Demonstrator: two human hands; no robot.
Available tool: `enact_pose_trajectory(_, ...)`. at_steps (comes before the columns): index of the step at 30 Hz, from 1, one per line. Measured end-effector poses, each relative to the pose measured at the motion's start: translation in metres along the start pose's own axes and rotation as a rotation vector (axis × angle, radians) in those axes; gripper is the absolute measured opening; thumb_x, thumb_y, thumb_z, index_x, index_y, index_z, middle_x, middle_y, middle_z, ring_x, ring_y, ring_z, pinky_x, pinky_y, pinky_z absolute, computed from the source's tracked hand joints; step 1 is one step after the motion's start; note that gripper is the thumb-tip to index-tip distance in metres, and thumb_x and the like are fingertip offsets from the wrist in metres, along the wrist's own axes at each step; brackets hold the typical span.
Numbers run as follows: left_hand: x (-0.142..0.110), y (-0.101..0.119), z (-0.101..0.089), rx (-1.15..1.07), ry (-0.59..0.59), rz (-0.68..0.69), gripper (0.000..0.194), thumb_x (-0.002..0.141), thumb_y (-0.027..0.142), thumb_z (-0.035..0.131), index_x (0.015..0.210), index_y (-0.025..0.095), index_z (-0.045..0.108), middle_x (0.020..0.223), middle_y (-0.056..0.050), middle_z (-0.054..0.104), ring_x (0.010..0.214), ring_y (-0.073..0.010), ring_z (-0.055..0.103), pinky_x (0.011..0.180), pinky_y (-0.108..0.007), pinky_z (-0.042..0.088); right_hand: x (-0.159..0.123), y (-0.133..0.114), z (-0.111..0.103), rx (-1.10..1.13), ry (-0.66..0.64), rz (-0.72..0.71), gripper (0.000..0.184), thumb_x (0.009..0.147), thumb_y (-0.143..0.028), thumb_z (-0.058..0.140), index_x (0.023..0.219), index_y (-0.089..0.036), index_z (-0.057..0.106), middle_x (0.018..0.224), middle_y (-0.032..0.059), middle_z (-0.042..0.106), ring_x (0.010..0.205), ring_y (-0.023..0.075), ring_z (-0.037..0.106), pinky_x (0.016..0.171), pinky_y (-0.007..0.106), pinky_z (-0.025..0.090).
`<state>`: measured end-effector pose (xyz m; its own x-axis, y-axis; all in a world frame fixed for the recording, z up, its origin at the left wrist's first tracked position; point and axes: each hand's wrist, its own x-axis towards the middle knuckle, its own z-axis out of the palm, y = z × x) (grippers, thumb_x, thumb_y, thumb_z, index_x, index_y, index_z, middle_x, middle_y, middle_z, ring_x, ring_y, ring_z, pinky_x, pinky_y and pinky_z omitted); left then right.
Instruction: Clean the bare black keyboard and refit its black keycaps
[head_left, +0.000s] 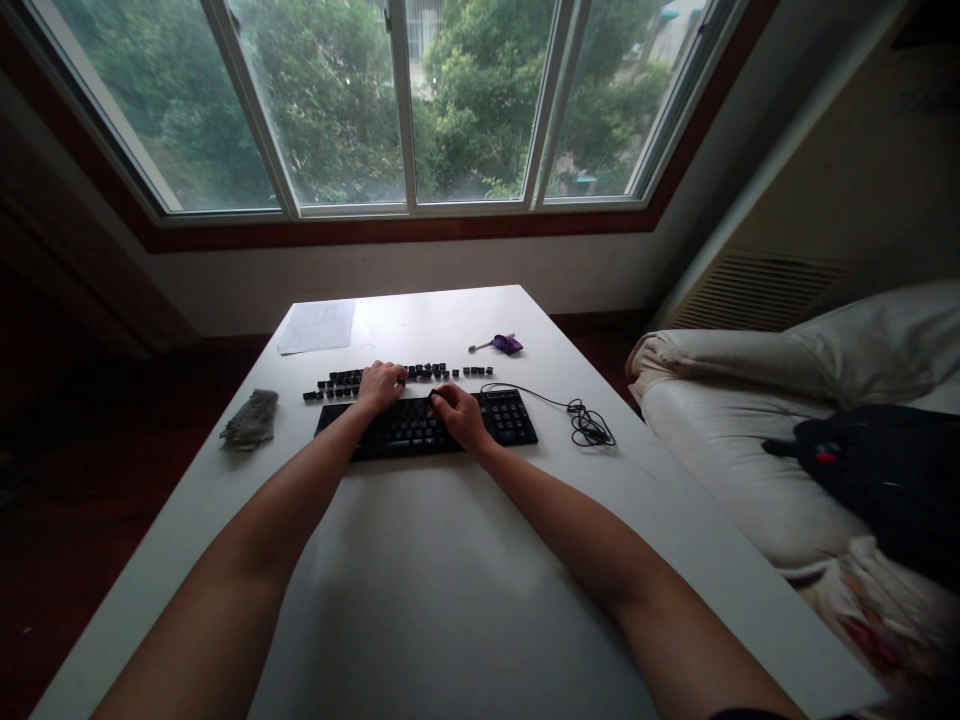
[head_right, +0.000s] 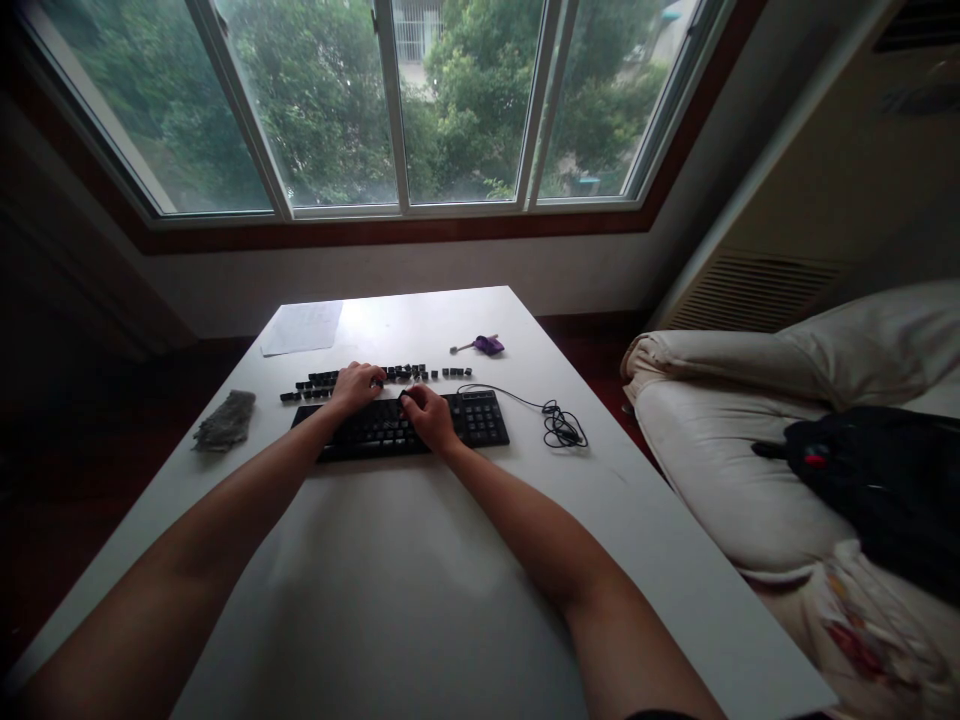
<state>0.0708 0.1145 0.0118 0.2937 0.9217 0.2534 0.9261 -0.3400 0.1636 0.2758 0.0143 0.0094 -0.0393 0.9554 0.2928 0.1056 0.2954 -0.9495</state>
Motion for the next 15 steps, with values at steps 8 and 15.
enact_pose_trajectory(8, -0.0052, -0.0009, -0.0052, -0.001, 0.071, 0.036, 0.028, 0.079, 0.025, 0.060, 0.105, 0.028, 0.070, 0.109, -0.006, 0.068, 0.106, -0.0285, 0.053, 0.089, -0.041, 0.042, 0.0007, 0.0008, -0.0004, 0.005, -0.009, 0.005, 0.027, 0.084, -0.046, 0.055, 0.089, -0.021, 0.059, 0.077, 0.0015, 0.067, 0.064, 0.0175, 0.066, 0.062, 0.027, 0.050)
enact_pose_trajectory(15, -0.0070, -0.0047, -0.0054, -0.021, 0.049, 0.074, 0.027, 0.082, 0.020, 0.057, 0.100, 0.030, 0.074, 0.109, -0.004, 0.067, 0.106, -0.0266, 0.052, 0.092, -0.040, 0.042, 0.0008, -0.0008, -0.0008, -0.015, -0.005, 0.018, 0.028, 0.083, -0.047, 0.055, 0.089, -0.021, 0.059, 0.077, 0.0017, 0.067, 0.065, 0.0178, 0.066, 0.062, 0.027, 0.051)
